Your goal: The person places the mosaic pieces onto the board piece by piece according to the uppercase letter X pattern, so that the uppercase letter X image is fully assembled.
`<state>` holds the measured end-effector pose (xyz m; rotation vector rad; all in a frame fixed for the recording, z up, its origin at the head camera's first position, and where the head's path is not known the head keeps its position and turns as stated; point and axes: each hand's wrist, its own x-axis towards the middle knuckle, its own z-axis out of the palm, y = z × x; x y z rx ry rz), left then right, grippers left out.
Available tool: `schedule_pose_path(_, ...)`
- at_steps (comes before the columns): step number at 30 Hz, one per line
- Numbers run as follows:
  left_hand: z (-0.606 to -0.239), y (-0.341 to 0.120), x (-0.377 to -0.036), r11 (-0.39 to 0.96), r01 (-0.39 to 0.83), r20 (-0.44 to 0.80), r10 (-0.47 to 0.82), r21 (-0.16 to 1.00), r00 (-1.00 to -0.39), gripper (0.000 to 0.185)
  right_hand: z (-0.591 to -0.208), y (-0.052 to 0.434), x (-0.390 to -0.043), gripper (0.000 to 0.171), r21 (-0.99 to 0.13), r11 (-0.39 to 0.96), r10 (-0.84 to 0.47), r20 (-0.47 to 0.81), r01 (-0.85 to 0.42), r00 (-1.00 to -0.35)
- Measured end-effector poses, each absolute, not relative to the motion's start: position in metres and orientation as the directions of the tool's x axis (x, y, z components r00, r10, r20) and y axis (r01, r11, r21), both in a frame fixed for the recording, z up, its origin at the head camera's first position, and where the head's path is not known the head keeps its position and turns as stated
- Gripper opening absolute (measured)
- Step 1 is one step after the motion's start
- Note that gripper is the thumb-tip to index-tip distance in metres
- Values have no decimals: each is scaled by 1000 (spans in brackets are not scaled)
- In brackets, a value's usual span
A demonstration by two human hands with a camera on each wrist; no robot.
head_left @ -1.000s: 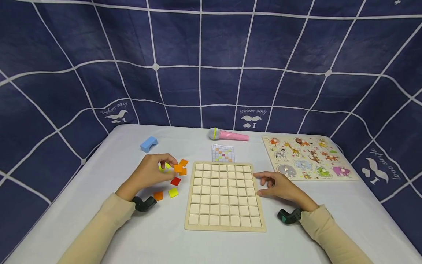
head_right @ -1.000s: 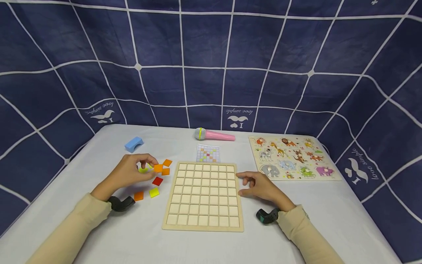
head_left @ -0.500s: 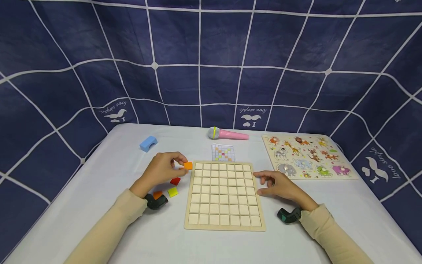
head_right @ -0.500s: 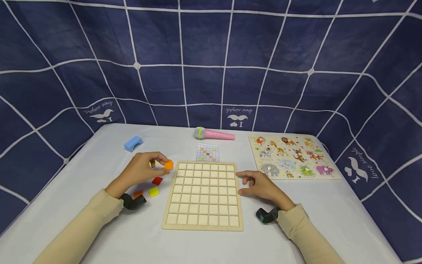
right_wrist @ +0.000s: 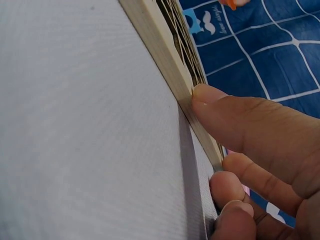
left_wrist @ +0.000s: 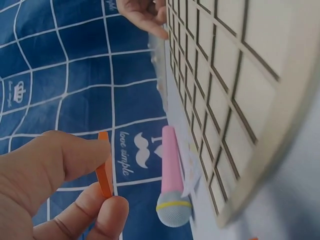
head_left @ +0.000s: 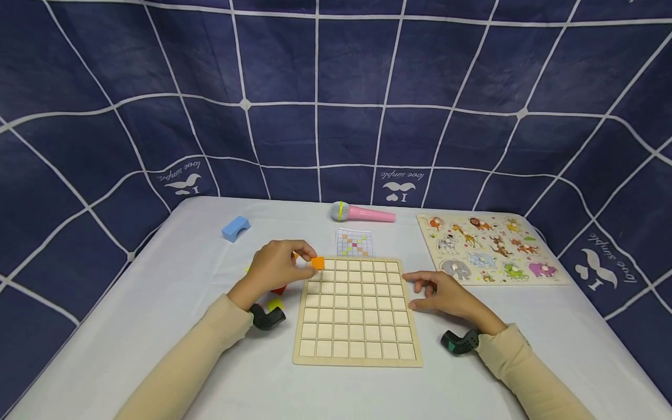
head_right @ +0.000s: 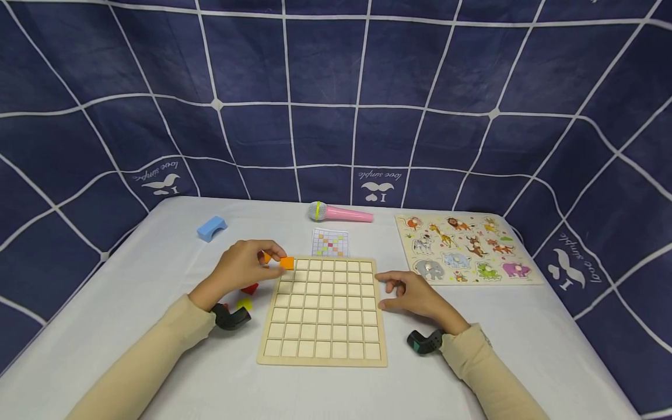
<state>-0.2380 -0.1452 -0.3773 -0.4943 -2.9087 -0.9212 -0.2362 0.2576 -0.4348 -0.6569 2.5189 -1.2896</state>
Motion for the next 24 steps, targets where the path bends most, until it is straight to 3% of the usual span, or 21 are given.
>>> schedule_pose_path(24,-385,-111,-260,801,288,52,308,525,-950,23,-434,258,-236,63,-818,509,-485,-17,-267,-874)
